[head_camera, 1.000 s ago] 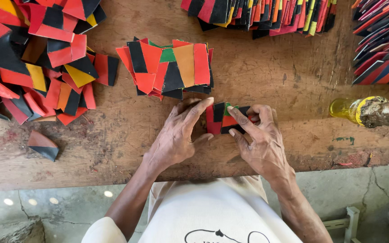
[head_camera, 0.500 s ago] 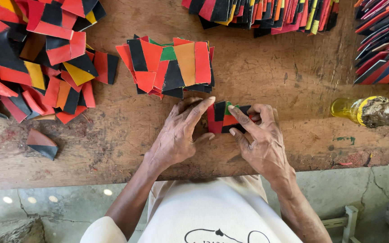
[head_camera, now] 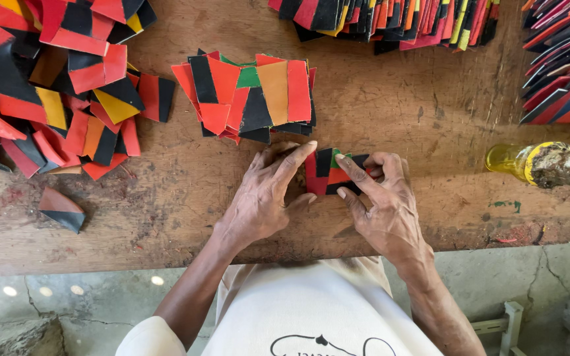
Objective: The person picks colorful cut leather pieces from a pile on a wooden workbench and aligns them edge to edge, pressing them together into patchwork panels. They stack the assembled panels into piles alongside other finished stacks of pieces.
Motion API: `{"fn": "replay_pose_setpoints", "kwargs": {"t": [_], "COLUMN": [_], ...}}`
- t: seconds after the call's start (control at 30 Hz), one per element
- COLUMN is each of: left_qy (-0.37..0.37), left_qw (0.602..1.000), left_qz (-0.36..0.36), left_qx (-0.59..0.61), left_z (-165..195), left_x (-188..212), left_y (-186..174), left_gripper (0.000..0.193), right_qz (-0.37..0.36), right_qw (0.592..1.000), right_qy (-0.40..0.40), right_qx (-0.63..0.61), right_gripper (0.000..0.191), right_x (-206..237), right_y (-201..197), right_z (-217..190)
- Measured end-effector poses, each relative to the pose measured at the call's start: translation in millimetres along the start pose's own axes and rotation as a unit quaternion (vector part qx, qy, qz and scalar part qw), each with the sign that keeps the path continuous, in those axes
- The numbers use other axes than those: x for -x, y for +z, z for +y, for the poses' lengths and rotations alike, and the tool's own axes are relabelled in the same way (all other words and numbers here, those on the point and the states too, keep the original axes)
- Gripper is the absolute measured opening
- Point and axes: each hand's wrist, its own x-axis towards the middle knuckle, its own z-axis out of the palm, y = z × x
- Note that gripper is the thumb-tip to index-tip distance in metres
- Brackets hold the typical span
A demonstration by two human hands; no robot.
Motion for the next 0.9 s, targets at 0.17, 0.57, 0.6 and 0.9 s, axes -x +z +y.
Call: {"fn": "replay_pose_setpoints", "kwargs": {"t": [0.17,0.57,0.6,0.9], "left_qy": [0.021,0.033,0.040,-0.002], "left_qw": [1.000,0.998,0.998,0.996], "left_qz": [0.009,-0.052,-0.044,0.088], "left_qx": [0.001,-0.022,0.002,0.013], "left_z": [0,13,12,11], "left_x": [-2,-4,-3,4], "left_y": [-1,-9,-11,5], "left_gripper": [0.078,0.065,0.068,0.057], "right_qz": [-0.006,-0.005,-0.013,0.030], "right_qw": [1.000,1.000,1.000,0.998], "right_qy": [0.012,-0.007,0.000,-0.032], "right_qx": [-0.008,0.021,0.017,0.034], "right_gripper": [0.058,0.055,0.056,0.055], "right_x": [-1,-4,-4,-17], "right_y": [-1,-4,-4,-6], "right_z": [-1,-8,-7,5]}}
